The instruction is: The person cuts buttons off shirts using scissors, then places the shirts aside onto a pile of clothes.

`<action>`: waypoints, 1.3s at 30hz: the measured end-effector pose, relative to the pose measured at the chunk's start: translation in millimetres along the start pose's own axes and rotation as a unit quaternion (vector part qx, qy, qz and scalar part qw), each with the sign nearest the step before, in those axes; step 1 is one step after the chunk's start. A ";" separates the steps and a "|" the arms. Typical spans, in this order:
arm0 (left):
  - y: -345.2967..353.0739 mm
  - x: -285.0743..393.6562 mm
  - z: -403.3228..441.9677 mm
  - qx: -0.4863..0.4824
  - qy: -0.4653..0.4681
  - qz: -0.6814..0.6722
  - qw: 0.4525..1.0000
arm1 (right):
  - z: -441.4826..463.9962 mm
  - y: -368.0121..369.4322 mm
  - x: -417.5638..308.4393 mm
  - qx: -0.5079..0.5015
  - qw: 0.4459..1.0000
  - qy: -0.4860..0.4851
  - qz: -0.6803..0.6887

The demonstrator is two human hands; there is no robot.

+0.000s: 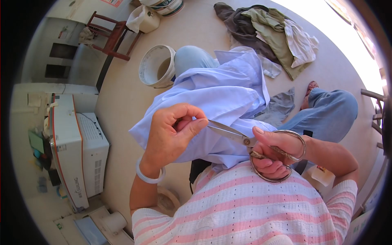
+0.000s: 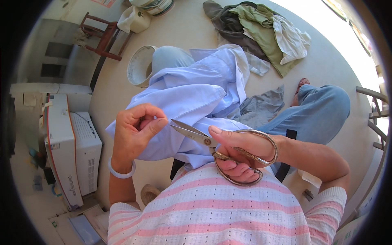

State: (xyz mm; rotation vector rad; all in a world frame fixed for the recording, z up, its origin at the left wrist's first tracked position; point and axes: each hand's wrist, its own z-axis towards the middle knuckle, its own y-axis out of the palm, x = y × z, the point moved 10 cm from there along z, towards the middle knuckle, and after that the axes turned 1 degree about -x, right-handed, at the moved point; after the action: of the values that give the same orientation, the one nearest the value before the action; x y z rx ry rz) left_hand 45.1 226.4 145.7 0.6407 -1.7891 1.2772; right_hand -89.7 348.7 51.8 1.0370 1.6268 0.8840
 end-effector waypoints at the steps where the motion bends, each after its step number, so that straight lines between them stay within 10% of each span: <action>1: -2.9 -3.8 -0.6 0.017 -0.011 -0.017 1.000 | -0.2 0.2 1.6 0.005 1.000 0.006 0.004; 33: -13.5 8.5 -5.9 0.015 0.022 -0.022 0.999 | 8.2 7.6 -16.7 0.061 0.995 -0.083 -0.014; 39: -106.8 24.9 24.0 0.290 0.094 0.210 0.929 | -42.8 -37.6 -56.9 0.159 0.949 -0.273 -0.005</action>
State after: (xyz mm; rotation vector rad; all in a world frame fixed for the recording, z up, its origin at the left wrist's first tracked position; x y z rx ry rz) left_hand 107.6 167.6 218.0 0.4293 -1.4231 2.1271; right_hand -129.9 279.0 48.4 1.3518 1.3138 0.2795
